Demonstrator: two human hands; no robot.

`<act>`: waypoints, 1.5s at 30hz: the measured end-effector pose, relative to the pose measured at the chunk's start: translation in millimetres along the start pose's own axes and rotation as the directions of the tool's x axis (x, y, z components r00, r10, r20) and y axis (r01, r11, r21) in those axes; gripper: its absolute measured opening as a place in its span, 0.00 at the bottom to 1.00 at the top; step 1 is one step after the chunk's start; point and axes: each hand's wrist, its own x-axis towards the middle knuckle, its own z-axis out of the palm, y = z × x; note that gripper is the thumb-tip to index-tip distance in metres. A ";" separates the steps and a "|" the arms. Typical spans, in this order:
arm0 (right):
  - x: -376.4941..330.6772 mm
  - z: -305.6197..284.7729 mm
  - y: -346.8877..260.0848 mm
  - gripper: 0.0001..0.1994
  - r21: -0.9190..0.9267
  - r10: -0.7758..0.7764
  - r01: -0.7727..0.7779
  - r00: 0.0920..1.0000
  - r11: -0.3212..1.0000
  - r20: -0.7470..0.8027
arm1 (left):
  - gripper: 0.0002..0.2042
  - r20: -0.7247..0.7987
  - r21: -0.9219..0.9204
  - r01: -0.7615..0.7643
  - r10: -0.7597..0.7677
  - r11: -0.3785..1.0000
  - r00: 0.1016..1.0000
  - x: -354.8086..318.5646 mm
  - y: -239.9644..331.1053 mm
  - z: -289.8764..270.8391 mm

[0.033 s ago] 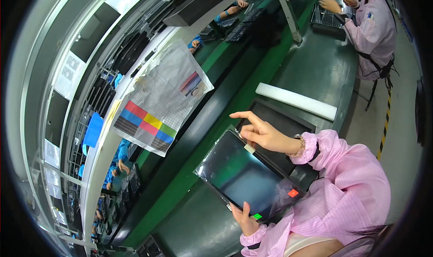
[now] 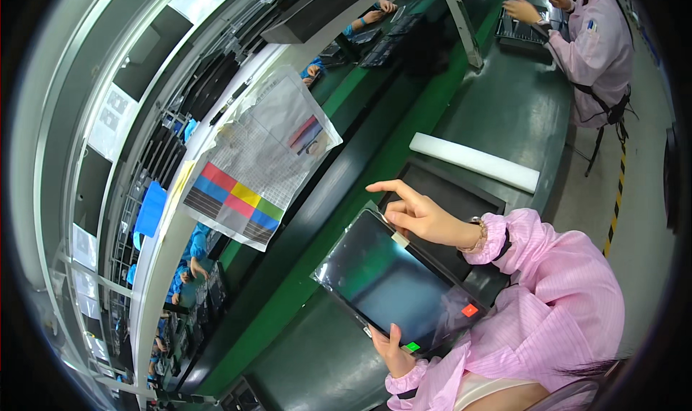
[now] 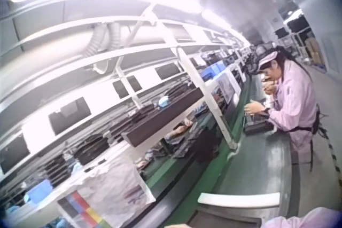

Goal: Inspecting and testing tablet devices on a manufacturing assembly line.

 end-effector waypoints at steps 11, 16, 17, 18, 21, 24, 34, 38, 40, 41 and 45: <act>3.4 6.5 15.3 0.15 0.073 -0.022 0.020 0.999 0.997 0.028 | 0.34 -0.049 -0.012 -0.029 0.028 0.999 0.998 -3.9 1.6 -10.2; 0.8 -5.6 35.5 0.14 0.232 0.263 -0.303 0.946 0.924 0.190 | 0.33 -0.081 0.151 -0.127 0.140 0.980 0.987 -5.0 2.0 -12.6; -1.6 -6.8 38.0 0.15 0.307 0.322 -0.398 0.907 0.864 0.272 | 0.33 -0.092 0.177 -0.140 0.158 0.974 0.983 -4.7 3.4 -11.8; -3.8 -6.6 39.6 0.16 0.343 0.429 -0.525 0.845 0.779 0.319 | 0.33 -0.088 0.176 -0.168 0.185 0.970 0.979 -3.5 5.2 -10.2; -12.2 11.1 40.3 0.19 0.429 0.274 -0.420 0.891 0.800 0.361 | 0.33 -0.109 0.196 -0.215 0.240 0.957 0.965 3.3 14.3 -2.2; 5.9 20.5 30.8 0.17 0.429 0.146 -0.302 0.922 0.851 0.359 | 0.32 -0.118 0.260 -0.344 0.383 0.902 0.916 17.2 26.5 9.9; 92.1 30.9 3.2 0.16 0.424 -0.083 0.041 0.993 0.905 0.082 | 0.34 0.176 0.302 -0.351 0.310 0.886 0.934 94.1 55.7 -14.9; 120.2 24.5 6.5 0.16 0.443 -0.121 0.065 0.988 0.894 0.100 | 0.21 0.239 0.100 -0.212 0.183 0.972 0.954 111.5 50.9 -16.3; 131.5 24.3 10.7 0.17 0.435 -0.149 0.105 0.987 0.894 0.067 | 0.15 0.195 0.126 -0.256 0.229 0.958 0.953 117.0 48.4 -10.7; 137.0 22.7 12.0 0.17 0.429 -0.114 0.068 0.990 0.901 0.082 | 0.15 0.173 0.131 -0.265 0.241 0.955 0.955 119.3 48.8 -8.4; 146.9 22.3 17.4 0.16 0.430 -0.117 0.073 0.990 0.900 0.079 | 0.15 0.130 0.150 -0.289 0.271 0.945 0.954 128.7 51.7 -2.5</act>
